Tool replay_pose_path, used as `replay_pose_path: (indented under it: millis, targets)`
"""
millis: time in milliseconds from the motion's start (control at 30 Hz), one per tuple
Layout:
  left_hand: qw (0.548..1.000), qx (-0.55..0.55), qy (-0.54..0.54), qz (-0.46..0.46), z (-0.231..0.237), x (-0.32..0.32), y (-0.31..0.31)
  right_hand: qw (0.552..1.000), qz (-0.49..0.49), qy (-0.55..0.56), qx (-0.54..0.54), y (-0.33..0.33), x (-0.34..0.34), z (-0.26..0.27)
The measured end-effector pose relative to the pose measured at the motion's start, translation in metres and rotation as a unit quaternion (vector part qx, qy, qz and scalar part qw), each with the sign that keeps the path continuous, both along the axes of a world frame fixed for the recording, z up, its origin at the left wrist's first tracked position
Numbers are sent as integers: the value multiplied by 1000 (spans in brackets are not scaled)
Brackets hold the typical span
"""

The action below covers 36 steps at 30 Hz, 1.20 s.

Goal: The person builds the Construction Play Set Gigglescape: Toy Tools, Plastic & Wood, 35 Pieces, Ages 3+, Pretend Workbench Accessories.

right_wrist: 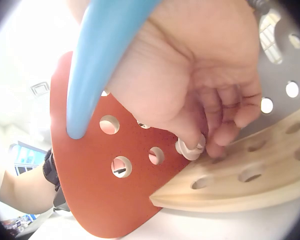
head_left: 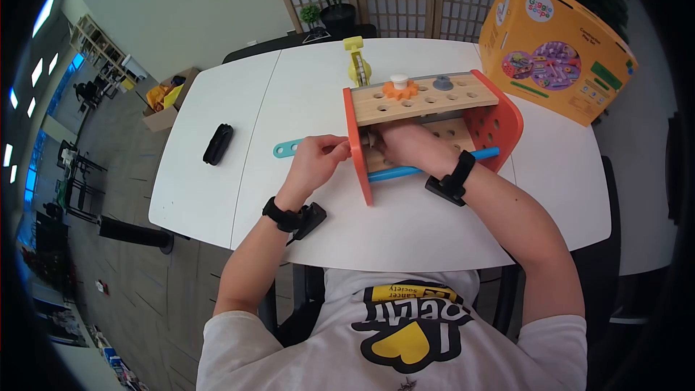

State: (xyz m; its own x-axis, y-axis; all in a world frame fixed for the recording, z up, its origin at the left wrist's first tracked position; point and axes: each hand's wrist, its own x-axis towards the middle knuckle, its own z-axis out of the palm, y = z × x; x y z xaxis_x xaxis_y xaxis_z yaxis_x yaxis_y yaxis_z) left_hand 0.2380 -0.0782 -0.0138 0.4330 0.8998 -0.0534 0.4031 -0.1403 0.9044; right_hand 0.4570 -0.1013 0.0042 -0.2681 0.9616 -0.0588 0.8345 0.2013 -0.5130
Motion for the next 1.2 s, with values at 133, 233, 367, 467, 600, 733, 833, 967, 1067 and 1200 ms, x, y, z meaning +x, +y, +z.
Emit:
replay_pose_path:
  millis: [133,233,367,467,600,733,833,967,1067,1200]
  targets:
    - [1000,11,3,-2,0,0,0,998,8,-56,37,9,4,-25]
    - [1000,10,6,-1,4,0,-2,997,-18,-72,17,9,2,-23]
    - [1000,7,13,-2,5,1,-2,997,-12,-40,65,-1,1,-9]
    - [1000,8,8,-4,3,1,-1,998,3,-15,64,-3,3,-6]
    - [1000,1,12,5,7,3,-3,999,4,-31,29,2,3,-9]
    - [1000,0,24,4,9,4,-4,997,1,-73,-30,5,0,-6]
    - [1000,4,18,4,5,2,-2,998,-10,-68,-12,3,-1,-6]
    - [1000,10,16,1,2,2,0,1000,-2,-23,20,-4,0,2]
    - [1000,13,11,2,-1,1,0,999,4,-27,20,-2,0,0]
    - [1000,12,19,5,1,2,-1,998,7,-60,-15,4,0,-5]
